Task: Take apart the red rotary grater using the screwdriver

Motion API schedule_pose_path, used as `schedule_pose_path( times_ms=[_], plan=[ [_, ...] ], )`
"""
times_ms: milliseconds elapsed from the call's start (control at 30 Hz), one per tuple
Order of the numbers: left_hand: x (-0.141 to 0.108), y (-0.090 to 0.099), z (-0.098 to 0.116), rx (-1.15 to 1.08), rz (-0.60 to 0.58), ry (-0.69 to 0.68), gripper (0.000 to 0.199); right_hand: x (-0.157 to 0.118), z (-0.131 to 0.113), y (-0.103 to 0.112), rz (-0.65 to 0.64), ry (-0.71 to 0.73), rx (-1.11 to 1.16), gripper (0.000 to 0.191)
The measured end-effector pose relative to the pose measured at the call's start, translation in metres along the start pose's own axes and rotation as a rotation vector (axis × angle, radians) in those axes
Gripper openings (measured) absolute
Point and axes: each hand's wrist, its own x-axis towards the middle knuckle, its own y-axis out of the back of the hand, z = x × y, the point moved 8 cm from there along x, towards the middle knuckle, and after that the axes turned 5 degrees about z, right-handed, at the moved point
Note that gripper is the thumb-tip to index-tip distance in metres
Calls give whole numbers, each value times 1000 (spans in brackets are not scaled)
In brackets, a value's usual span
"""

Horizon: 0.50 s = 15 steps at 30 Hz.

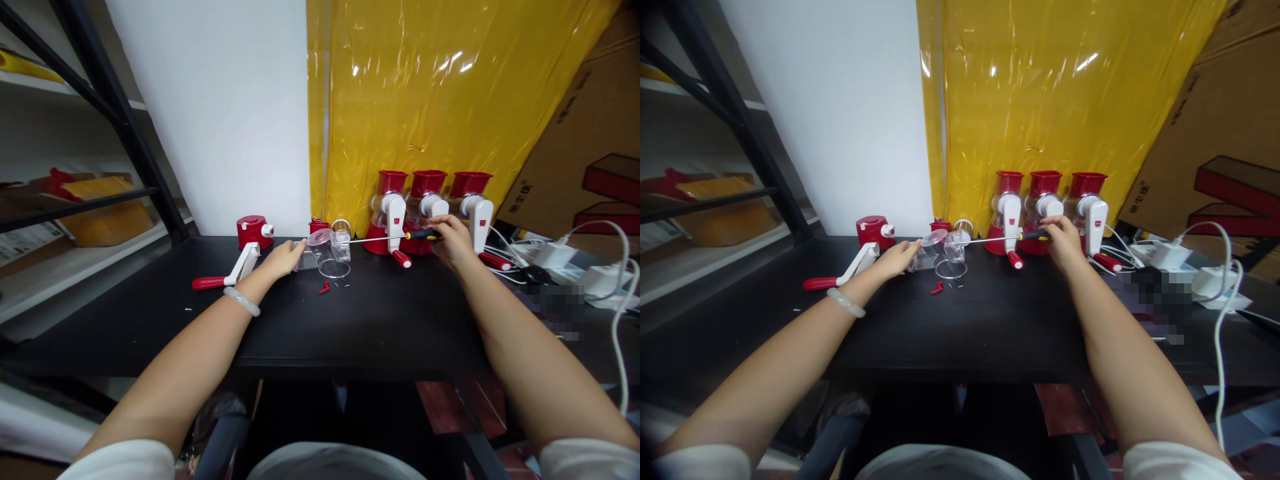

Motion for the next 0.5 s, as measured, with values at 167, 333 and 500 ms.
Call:
schedule_pose_path(
  times_ms=[167,333,500],
  plan=[
    [1,0,-1,3,6,1,66,-4,-7,-3,-22,7,75,16],
    [1,0,0,0,9,3,66,-8,-10,-6,-42,-50,134,22],
    [-1,0,0,1,5,-1,65,-4,-7,-3,-15,-23,64,14]
  ],
)
